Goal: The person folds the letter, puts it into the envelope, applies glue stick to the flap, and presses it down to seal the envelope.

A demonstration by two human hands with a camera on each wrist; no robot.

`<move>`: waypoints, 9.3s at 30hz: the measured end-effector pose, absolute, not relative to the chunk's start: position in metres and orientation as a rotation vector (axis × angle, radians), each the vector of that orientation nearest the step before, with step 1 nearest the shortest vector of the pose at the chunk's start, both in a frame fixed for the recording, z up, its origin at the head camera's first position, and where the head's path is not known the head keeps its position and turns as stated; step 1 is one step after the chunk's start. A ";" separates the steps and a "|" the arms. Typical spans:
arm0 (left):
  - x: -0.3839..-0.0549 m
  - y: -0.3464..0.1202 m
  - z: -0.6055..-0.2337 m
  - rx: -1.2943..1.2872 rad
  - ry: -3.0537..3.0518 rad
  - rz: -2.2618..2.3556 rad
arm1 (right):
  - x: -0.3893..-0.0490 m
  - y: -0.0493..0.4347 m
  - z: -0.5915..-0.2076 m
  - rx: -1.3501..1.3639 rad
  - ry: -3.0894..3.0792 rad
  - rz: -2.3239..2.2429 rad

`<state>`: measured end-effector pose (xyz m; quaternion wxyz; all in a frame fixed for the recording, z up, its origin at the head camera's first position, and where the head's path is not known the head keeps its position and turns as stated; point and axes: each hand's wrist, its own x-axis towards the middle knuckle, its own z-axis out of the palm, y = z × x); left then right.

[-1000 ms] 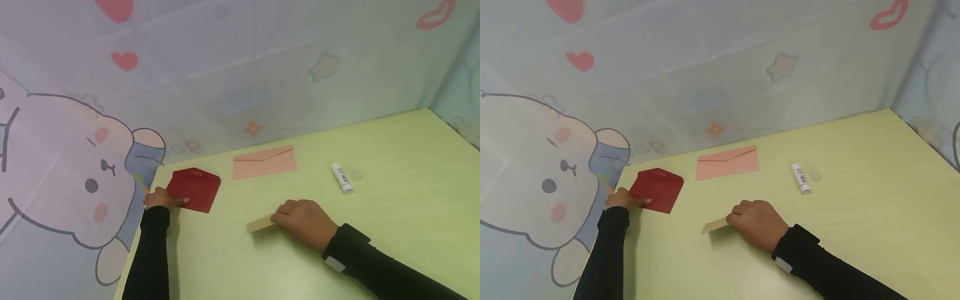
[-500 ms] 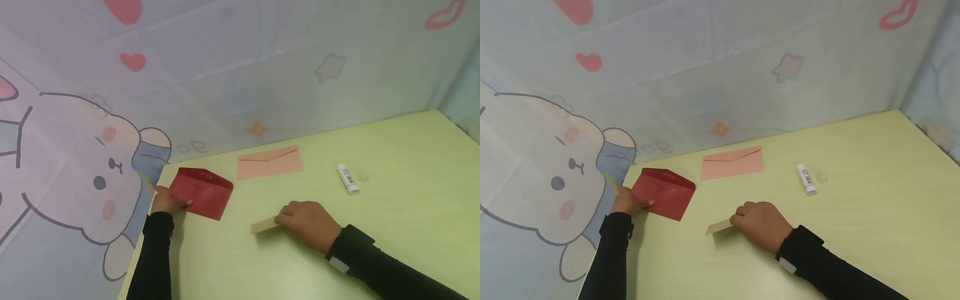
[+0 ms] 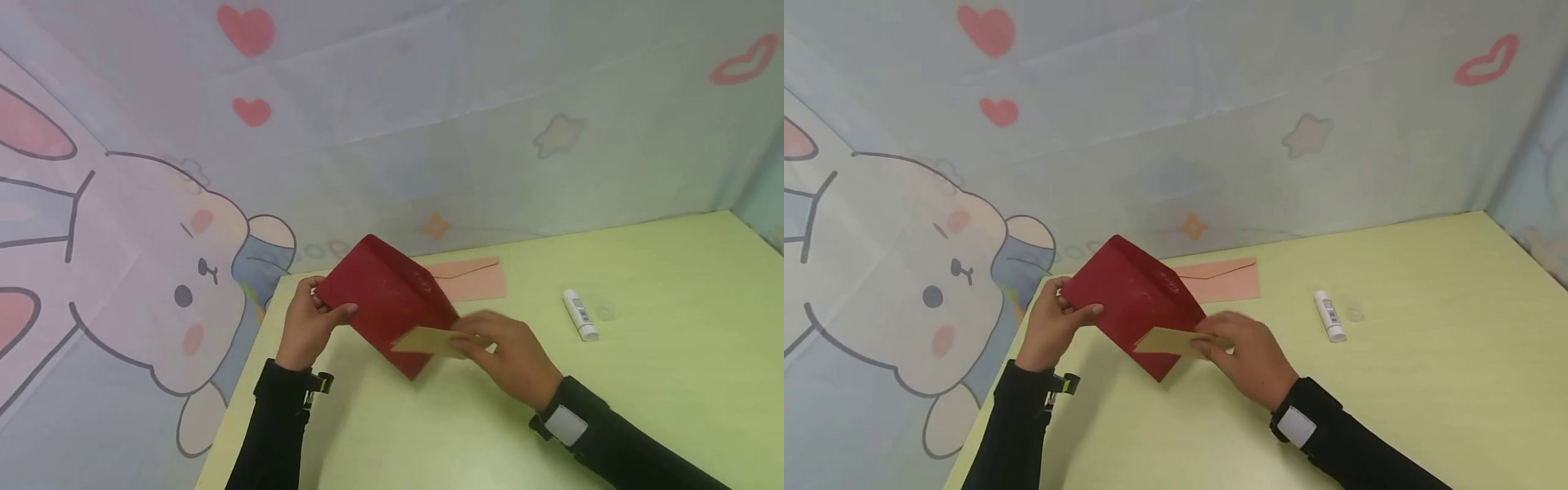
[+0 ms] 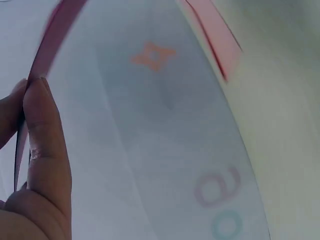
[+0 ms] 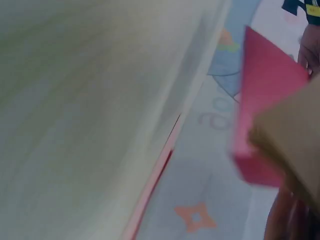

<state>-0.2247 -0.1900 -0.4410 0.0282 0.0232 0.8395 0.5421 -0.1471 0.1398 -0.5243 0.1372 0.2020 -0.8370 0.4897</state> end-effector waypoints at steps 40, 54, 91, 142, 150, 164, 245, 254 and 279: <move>-0.194 -0.112 -0.484 0.394 2.171 1.816 | -0.159 0.166 -0.497 0.070 -2.385 1.476; -0.188 -0.115 -0.481 0.420 2.109 1.853 | -0.164 0.172 -0.496 -0.076 -2.198 1.707; -0.188 -0.117 -0.481 0.338 2.068 1.898 | -0.156 0.156 -0.502 0.009 -2.193 1.576; -0.182 -0.113 -0.479 0.358 2.114 1.840 | -0.148 0.145 -0.507 0.261 -2.344 1.512; -0.182 -0.111 -0.480 0.335 2.102 1.853 | -0.149 0.143 -0.508 0.296 -2.386 1.550; -0.179 -0.111 -0.483 0.342 2.133 1.848 | -0.149 0.145 -0.504 0.302 -2.411 1.756; -0.191 -0.125 -0.525 0.721 2.851 0.320 | -0.170 0.245 -0.517 0.233 -2.965 0.351; -0.190 -0.113 -0.512 0.587 2.966 0.407 | -0.173 0.275 -0.520 0.128 -3.122 0.393; -0.198 -0.031 -0.473 0.630 1.992 1.894 | -0.149 0.189 -0.501 0.540 -2.408 2.163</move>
